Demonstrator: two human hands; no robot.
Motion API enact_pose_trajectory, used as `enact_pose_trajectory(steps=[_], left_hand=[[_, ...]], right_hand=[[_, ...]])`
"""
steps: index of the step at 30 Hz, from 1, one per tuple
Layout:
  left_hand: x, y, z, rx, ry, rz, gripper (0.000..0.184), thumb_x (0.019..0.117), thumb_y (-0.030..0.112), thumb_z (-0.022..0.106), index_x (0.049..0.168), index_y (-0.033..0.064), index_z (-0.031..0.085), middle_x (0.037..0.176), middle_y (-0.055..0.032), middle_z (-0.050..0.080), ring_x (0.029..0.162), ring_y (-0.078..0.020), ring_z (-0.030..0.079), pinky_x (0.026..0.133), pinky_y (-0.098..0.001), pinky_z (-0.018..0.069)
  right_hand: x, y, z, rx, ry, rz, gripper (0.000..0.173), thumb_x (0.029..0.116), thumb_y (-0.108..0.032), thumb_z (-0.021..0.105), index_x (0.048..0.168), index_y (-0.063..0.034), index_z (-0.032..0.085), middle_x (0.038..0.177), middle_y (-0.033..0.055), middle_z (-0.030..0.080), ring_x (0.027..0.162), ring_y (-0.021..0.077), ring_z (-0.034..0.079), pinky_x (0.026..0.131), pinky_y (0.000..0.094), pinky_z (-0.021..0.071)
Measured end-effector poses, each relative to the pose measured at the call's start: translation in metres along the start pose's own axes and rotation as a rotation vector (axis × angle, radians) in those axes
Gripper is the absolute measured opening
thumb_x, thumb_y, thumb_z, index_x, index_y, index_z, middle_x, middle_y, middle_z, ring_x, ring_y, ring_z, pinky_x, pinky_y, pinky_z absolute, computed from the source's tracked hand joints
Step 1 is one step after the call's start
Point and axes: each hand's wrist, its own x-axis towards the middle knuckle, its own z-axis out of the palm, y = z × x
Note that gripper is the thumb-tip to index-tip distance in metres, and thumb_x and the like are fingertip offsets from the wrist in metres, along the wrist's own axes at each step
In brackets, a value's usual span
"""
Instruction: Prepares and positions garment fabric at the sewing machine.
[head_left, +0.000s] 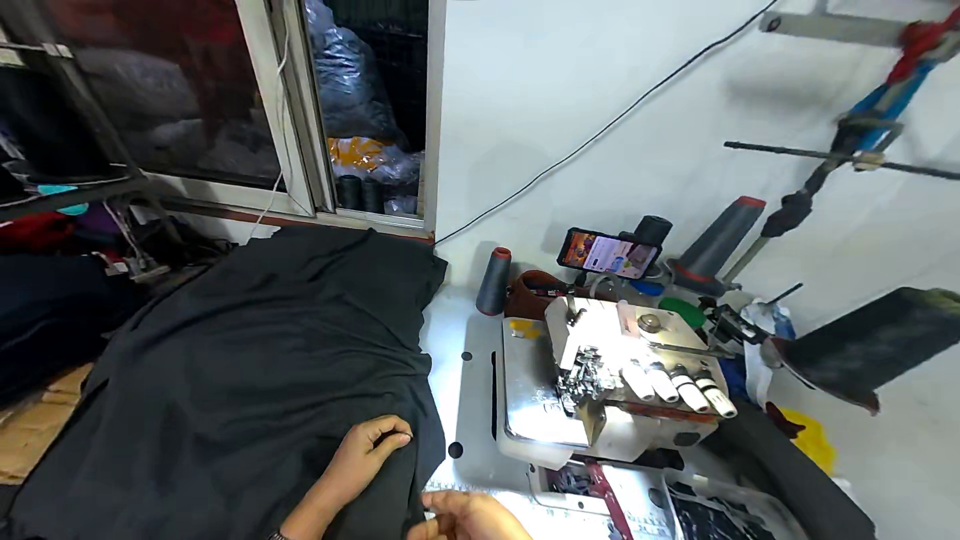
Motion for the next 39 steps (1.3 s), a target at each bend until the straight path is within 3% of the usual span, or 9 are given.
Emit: enact_pose_trajectory(steps=[9,12,14,17,20,24,28,33,39], left_hand=[[-0.001,-0.001,-0.004,-0.187,0.05,0.065,0.019,0.0984,0.015,0.058,0.098,0.0044,0.073,0.093,0.0041,0.071,0.088,0.0031,0.063,0.082,-0.0159,0.0517],[0.0,-0.002,-0.004,-0.182,0.029,0.049,0.018,0.0985,0.016,0.058,0.098,0.0051,0.073,0.092,0.0042,0.07,0.087,0.003,0.063,0.082,-0.016,0.0516],[-0.001,-0.002,-0.002,-0.167,0.025,0.032,0.018,0.0986,0.017,0.058,0.098,0.0059,0.072,0.091,0.0044,0.07,0.085,0.0029,0.063,0.081,-0.0157,0.0511],[0.0,-0.004,0.0,-0.128,0.036,0.045,0.019,0.0983,0.017,0.058,0.098,0.0056,0.073,0.095,0.002,0.07,0.091,0.0005,0.063,0.084,-0.0171,0.0512],[0.0,-0.005,-0.001,-0.084,0.015,0.104,0.02,0.0979,0.017,0.059,0.097,0.0023,0.074,0.109,-0.0067,0.07,0.11,-0.0087,0.063,0.099,-0.0242,0.0498],[-0.001,-0.005,0.0,-0.059,0.015,0.105,0.021,0.0976,0.017,0.06,0.096,0.0017,0.074,0.105,-0.0063,0.07,0.105,-0.0067,0.063,0.095,-0.0223,0.0499],[-0.001,-0.005,0.0,-0.086,0.031,0.113,0.021,0.0974,0.019,0.06,0.095,0.0039,0.074,0.105,-0.0049,0.069,0.105,-0.006,0.062,0.095,-0.0214,0.0497],[-0.005,0.022,0.001,-0.039,-0.105,0.306,0.028,0.1045,0.02,0.053,0.093,0.0015,0.07,0.145,-0.0129,0.057,0.138,-0.0175,0.051,0.115,-0.0338,0.0428],[0.005,0.041,-0.005,0.011,-0.084,0.302,0.027,0.1045,0.019,0.052,0.097,0.0014,0.071,0.105,-0.0088,0.071,0.106,-0.011,0.066,0.097,-0.0258,0.0515]], right_hand=[[0.035,-0.028,0.022,0.26,0.264,-0.315,0.008,0.1058,-0.007,0.049,0.101,-0.003,0.054,0.06,-0.0002,0.05,0.042,0.0048,0.045,0.04,0.0176,0.0412],[0.047,-0.037,0.016,-0.369,0.506,-0.757,0.028,0.0962,0.001,0.062,0.123,0.007,0.057,0.094,0.0104,0.061,0.071,0.0133,0.061,0.063,0.0269,0.0538],[0.052,-0.054,0.014,-0.863,0.595,-0.702,0.045,0.0899,-0.009,0.074,0.13,0.0052,0.06,0.133,0.024,0.054,0.115,0.0302,0.06,0.098,0.0385,0.0523],[0.067,-0.06,0.019,-1.24,0.536,-0.501,0.036,0.0885,-0.015,0.073,0.119,0.0039,0.067,0.136,0.0278,0.051,0.13,0.0389,0.05,0.109,0.0447,0.0438],[0.069,-0.065,0.02,-1.183,0.386,-0.538,0.021,0.0974,-0.01,0.06,0.112,0.004,0.066,0.115,0.0207,0.062,0.111,0.0308,0.061,0.097,0.0438,0.0498],[0.067,-0.061,0.014,-0.37,0.251,-0.403,0.02,0.0943,-0.001,0.066,0.112,-0.0004,0.057,0.094,0.0112,0.061,0.079,0.018,0.06,0.067,0.0343,0.0511],[0.054,-0.044,0.008,-0.373,0.234,-0.258,0.014,0.0949,-0.004,0.067,0.108,-0.0025,0.061,0.074,0.0052,0.059,0.05,0.0096,0.05,0.045,0.0245,0.0438],[0.037,-0.023,0.003,-0.878,0.41,-0.649,0.012,0.0897,-0.011,0.069,0.097,-0.0018,0.07,0.091,0.0102,0.067,0.086,0.0206,0.064,0.081,0.0422,0.0526],[0.041,0.006,0.0,-0.504,0.401,-0.955,0.007,0.0877,-0.012,0.073,0.088,-0.005,0.072,0.075,-0.0001,0.068,0.07,0.0051,0.064,0.068,0.0257,0.0533]])
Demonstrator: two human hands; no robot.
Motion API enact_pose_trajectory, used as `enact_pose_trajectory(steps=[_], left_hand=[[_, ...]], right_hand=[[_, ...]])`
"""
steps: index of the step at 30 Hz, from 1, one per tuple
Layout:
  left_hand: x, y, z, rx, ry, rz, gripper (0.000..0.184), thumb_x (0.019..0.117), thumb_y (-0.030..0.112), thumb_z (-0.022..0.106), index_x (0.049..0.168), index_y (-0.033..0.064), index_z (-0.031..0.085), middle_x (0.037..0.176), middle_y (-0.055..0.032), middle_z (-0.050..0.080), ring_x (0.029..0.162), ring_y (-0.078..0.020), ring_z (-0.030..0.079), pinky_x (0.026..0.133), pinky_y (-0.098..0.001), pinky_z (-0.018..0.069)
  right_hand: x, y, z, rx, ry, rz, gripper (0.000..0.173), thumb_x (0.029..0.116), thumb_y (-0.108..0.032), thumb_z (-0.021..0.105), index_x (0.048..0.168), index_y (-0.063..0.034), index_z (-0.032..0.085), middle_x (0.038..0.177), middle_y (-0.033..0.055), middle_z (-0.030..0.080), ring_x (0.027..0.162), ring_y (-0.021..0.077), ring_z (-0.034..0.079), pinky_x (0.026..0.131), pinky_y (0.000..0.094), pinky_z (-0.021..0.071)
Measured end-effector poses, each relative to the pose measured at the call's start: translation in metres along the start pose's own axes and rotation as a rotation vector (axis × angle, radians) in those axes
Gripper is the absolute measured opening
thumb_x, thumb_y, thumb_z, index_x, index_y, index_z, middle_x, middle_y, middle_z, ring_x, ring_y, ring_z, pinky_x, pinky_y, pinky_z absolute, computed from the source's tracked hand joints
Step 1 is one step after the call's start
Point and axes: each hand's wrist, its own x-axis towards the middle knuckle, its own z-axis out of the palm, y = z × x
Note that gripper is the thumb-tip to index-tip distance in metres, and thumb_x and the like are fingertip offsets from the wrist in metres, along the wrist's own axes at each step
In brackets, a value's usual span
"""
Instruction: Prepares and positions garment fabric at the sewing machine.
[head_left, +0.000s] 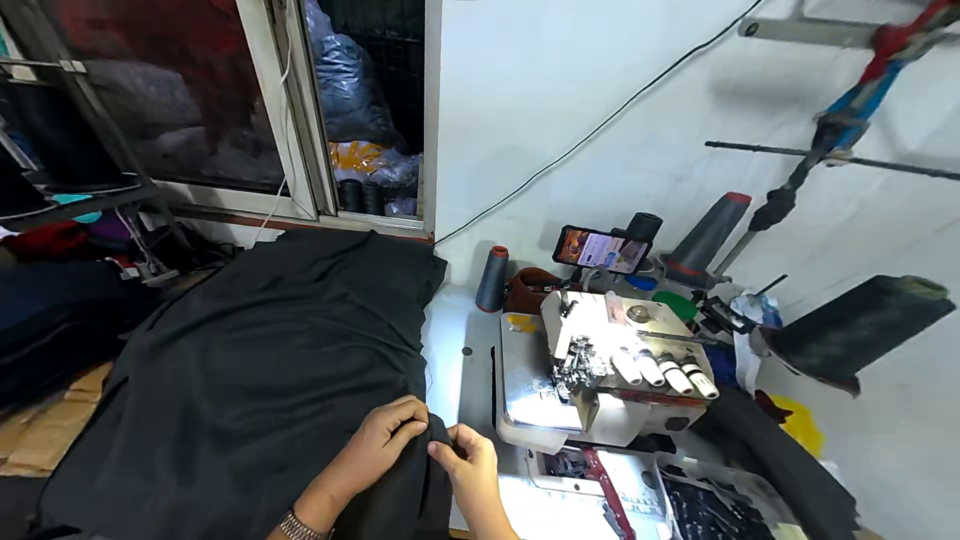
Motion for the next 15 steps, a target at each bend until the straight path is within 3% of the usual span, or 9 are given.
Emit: enact_pose_trajectory(steps=[7,10,13,15], left_hand=[[-0.003,0.0,0.001,-0.055,0.051,-0.063,0.025,0.1031,0.017,0.051,0.097,0.0028,0.071,0.104,-0.0052,0.07,0.103,-0.006,0.064,0.093,-0.0216,0.0507],[-0.003,-0.001,0.003,-0.046,0.067,-0.079,0.024,0.1029,0.017,0.052,0.097,0.0034,0.071,0.107,-0.0052,0.07,0.104,-0.006,0.064,0.094,-0.0216,0.0506],[-0.003,0.009,0.002,0.017,0.068,-0.08,0.027,0.1024,0.023,0.053,0.094,0.0056,0.072,0.125,-0.0076,0.065,0.113,-0.0074,0.061,0.097,-0.0224,0.0507],[-0.003,0.023,-0.003,0.014,0.05,-0.047,0.027,0.1027,0.026,0.054,0.094,0.0088,0.074,0.119,-0.004,0.066,0.111,-0.0058,0.06,0.095,-0.0216,0.0502]], right_hand=[[-0.014,0.002,0.009,0.354,0.129,-0.021,0.003,0.0862,-0.001,0.073,0.086,0.0005,0.07,0.073,0.0035,0.068,0.065,0.0056,0.063,0.063,0.0204,0.0531],[-0.019,0.006,0.012,0.369,0.141,-0.05,0.002,0.0873,0.002,0.071,0.089,0.0023,0.072,0.078,0.0049,0.07,0.069,0.0056,0.065,0.067,0.0202,0.0555],[-0.018,0.009,0.013,0.371,0.189,-0.102,0.004,0.0891,-0.001,0.069,0.085,0.0009,0.07,0.072,0.002,0.065,0.062,0.0025,0.058,0.06,0.0169,0.0489],[-0.017,0.006,0.012,0.378,0.2,-0.125,0.004,0.0896,-0.001,0.068,0.086,0.001,0.069,0.073,0.0021,0.066,0.063,0.0029,0.059,0.06,0.0171,0.0499]])
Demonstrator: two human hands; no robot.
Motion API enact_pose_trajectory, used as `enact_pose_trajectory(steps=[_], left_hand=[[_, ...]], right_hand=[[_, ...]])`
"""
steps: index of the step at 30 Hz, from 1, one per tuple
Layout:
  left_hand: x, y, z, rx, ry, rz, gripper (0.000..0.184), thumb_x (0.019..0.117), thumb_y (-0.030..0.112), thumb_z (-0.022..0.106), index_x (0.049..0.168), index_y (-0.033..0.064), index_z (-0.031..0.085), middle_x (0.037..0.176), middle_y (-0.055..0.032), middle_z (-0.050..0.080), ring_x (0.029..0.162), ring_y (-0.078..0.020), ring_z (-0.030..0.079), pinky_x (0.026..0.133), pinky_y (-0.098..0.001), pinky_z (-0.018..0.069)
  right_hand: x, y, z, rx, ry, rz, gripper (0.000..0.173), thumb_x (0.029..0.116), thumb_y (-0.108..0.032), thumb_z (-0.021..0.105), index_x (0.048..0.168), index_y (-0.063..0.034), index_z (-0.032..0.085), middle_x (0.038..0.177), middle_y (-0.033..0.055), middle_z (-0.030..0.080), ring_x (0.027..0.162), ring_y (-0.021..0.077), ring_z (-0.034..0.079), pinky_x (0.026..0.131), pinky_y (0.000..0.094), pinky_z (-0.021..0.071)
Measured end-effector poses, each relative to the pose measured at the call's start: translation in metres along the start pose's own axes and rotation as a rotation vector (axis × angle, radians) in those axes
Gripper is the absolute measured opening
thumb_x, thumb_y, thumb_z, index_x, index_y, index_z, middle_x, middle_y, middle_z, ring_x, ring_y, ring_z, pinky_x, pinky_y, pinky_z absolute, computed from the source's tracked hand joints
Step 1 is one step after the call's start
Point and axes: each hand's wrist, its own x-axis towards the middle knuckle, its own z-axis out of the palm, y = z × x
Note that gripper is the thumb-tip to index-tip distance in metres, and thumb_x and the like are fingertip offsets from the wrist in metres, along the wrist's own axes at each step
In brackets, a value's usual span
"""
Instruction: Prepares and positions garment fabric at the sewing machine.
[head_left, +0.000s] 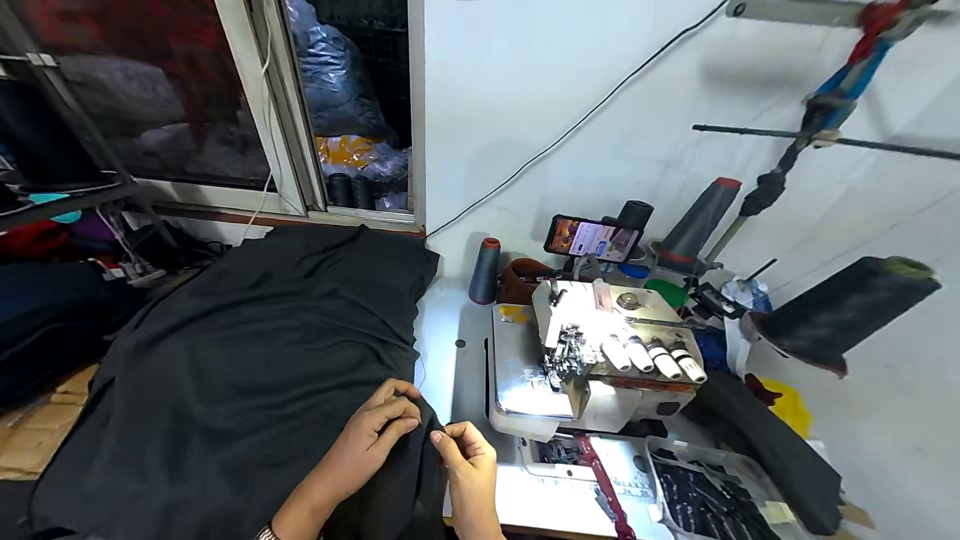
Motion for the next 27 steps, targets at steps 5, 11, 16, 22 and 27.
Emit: enact_pose_trajectory(steps=[5,11,16,22,27], left_hand=[[0.0,0.017,0.001,-0.048,-0.071,0.084,0.024,0.1028,0.023,0.058,0.095,0.0062,0.074,0.087,-0.0011,0.066,0.087,-0.0029,0.062,0.081,-0.017,0.0498],[-0.001,0.011,0.009,-0.06,-0.011,-0.008,0.018,0.0995,0.02,0.062,0.105,0.0072,0.073,0.095,0.0021,0.071,0.089,0.0006,0.065,0.084,-0.0155,0.0529],[-0.002,0.01,0.008,0.039,-0.046,-0.033,0.025,0.1003,0.025,0.06,0.107,0.009,0.078,0.092,-0.0003,0.07,0.087,-0.0023,0.064,0.082,-0.0177,0.052],[-0.003,0.003,0.006,0.066,-0.037,-0.017,0.025,0.1015,0.024,0.056,0.097,0.0073,0.074,0.088,-0.0005,0.065,0.086,-0.0028,0.061,0.08,-0.0169,0.0489],[0.0,0.002,-0.002,0.024,0.07,-0.044,0.023,0.0999,0.025,0.056,0.095,0.0097,0.072,0.092,0.0036,0.064,0.092,-0.0011,0.06,0.084,-0.0171,0.049]], right_hand=[[-0.002,-0.009,0.001,0.022,-0.061,0.033,0.016,0.0911,0.003,0.06,0.1,0.0055,0.073,0.086,0.0085,0.074,0.077,0.0082,0.07,0.072,0.0235,0.0592],[-0.007,-0.011,0.002,-0.005,-0.082,0.047,0.019,0.0927,0.002,0.059,0.102,0.0052,0.075,0.091,0.0088,0.076,0.08,0.0083,0.071,0.074,0.0245,0.0603],[-0.006,-0.012,0.001,-0.12,-0.099,-0.045,0.019,0.0901,0.003,0.059,0.101,0.0052,0.075,0.092,0.0072,0.075,0.083,0.0024,0.069,0.077,0.0185,0.0572],[-0.024,0.005,0.004,-0.197,-0.113,-0.211,0.012,0.0952,-0.004,0.061,0.097,0.0038,0.071,0.085,0.0037,0.07,0.074,-0.0007,0.063,0.069,0.0149,0.0529],[-0.05,0.013,0.004,-0.327,-0.147,-0.141,0.021,0.0961,-0.012,0.064,0.087,0.0028,0.075,0.078,0.0037,0.065,0.075,0.0003,0.059,0.07,0.0149,0.0477]])
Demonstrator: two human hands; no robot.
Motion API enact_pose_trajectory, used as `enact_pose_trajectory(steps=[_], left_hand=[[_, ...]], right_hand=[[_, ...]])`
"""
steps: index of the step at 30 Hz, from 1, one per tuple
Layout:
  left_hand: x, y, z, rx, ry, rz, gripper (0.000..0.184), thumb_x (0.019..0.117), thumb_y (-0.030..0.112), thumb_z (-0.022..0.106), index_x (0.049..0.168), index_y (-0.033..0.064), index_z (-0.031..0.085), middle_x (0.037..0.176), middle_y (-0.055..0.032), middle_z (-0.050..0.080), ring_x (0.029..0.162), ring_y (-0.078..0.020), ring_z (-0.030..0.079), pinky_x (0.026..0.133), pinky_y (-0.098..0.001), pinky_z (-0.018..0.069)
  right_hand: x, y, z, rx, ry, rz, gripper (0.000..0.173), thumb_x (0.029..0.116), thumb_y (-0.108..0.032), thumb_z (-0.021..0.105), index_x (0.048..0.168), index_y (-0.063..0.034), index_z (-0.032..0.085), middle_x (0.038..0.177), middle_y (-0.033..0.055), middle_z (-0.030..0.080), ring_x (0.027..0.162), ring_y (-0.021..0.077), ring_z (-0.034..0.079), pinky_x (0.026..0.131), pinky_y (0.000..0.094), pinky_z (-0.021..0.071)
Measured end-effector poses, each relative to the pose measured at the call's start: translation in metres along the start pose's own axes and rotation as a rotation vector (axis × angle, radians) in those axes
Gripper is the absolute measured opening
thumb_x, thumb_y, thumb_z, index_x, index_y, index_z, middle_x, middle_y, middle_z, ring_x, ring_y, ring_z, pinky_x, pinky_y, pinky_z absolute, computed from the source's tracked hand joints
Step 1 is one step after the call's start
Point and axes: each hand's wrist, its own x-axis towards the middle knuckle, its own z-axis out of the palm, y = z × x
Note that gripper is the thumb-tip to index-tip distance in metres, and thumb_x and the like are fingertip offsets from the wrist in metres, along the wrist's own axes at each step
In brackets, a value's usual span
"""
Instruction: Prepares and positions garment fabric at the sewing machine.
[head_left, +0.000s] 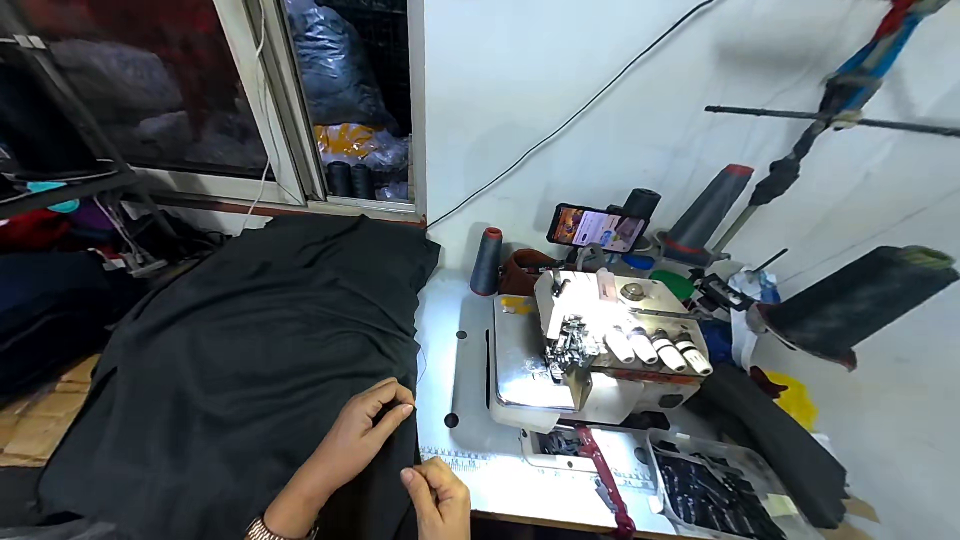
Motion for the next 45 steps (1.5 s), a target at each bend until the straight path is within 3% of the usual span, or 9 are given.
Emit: enact_pose_trajectory(steps=[6,12,18,23,29,35,38,42,45], left_hand=[[0.033,0.009,0.031,0.142,0.047,0.051,0.029,0.1046,0.028,0.047,0.1,0.0136,0.071,0.109,0.002,0.07,0.121,-0.0145,0.06,0.112,-0.0434,0.0407],[0.098,0.054,0.113,-0.045,0.034,0.16,0.014,0.0994,0.009,0.057,0.094,0.0067,0.069,0.092,-0.0012,0.066,0.087,-0.0077,0.064,0.081,-0.0265,0.0552],[0.091,0.111,0.138,0.183,-0.09,0.092,0.014,0.0964,0.007,0.066,0.098,-0.0009,0.078,0.107,-0.0171,0.069,0.107,-0.0291,0.065,0.1,-0.0397,0.0496],[0.044,0.095,0.177,0.713,0.121,0.278,0.033,0.094,0.008,0.056,0.121,0.011,0.075,0.126,-0.0063,0.072,0.118,-0.0312,0.068,0.1,-0.064,0.0474],[0.052,0.085,0.18,0.696,0.125,0.271,0.037,0.0972,0.006,0.05,0.123,0.0133,0.075,0.13,-0.0061,0.071,0.125,-0.0282,0.065,0.106,-0.0613,0.0458],[0.082,0.094,0.132,0.156,-0.086,0.003,0.033,0.1019,0.016,0.056,0.129,0.0007,0.067,0.131,-0.0107,0.069,0.127,-0.0242,0.062,0.112,-0.0455,0.0446],[0.062,0.046,0.099,0.086,0.142,0.058,0.031,0.102,0.022,0.055,0.129,0.0066,0.062,0.122,-0.0034,0.069,0.114,-0.0126,0.067,0.099,-0.036,0.0562],[-0.025,0.005,0.037,0.223,0.658,-0.131,0.038,0.1014,0.019,0.055,0.125,-0.0107,0.055,0.117,-0.0216,0.063,0.101,-0.0199,0.065,0.088,-0.0349,0.0557],[-0.102,-0.014,0.01,0.289,0.993,-0.395,0.044,0.0995,0.012,0.056,0.125,-0.0209,0.043,0.119,-0.0329,0.053,0.105,-0.024,0.057,0.091,-0.0325,0.0501]], right_hand=[[0.024,-0.033,-0.033,0.109,0.082,0.174,0.015,0.09,-0.01,0.072,0.078,-0.0026,0.075,0.07,-0.0025,0.064,0.064,-0.0033,0.056,0.061,0.014,0.0459],[0.049,-0.056,-0.1,0.192,0.413,0.121,0.02,0.0858,0.005,0.065,0.07,-0.0048,0.057,0.065,-0.0001,0.056,0.057,0.004,0.054,0.054,0.018,0.0466],[0.035,-0.06,-0.141,0.181,0.478,0.275,0.028,0.0845,0.012,0.063,0.106,-0.0009,0.052,0.061,-0.0035,0.06,0.053,0.0022,0.058,0.055,0.0185,0.0501],[0.028,-0.057,-0.15,0.221,0.46,0.253,0.031,0.0847,0.015,0.06,0.11,0.0002,0.051,0.066,-0.0018,0.063,0.057,0.0028,0.06,0.056,0.0187,0.0511],[0.044,-0.049,-0.149,0.231,0.495,0.231,0.03,0.0831,0.013,0.062,0.109,0.0018,0.054,0.063,0.0002,0.059,0.054,0.0051,0.057,0.053,0.0191,0.0499],[0.075,-0.039,-0.145,0.267,0.565,0.219,0.023,0.0829,0.013,0.065,0.1,0.0017,0.056,0.06,-0.0009,0.056,0.054,0.0047,0.056,0.055,0.0197,0.051],[0.074,-0.036,-0.145,0.332,0.57,0.263,0.023,0.0828,0.013,0.067,0.102,0.0038,0.056,0.06,0.0018,0.056,0.053,0.0072,0.057,0.054,0.0216,0.0521],[0.039,-0.035,-0.149,0.429,0.362,0.387,0.009,0.0932,0.007,0.059,0.1,0.0038,0.063,0.078,0.0077,0.068,0.068,0.0117,0.067,0.062,0.0263,0.0585],[-0.004,-0.025,-0.153,0.51,0.086,0.446,0.022,0.0948,0.003,0.056,0.094,-0.0092,0.074,0.082,0.0002,0.077,0.072,0.0055,0.072,0.068,0.0247,0.0607]])
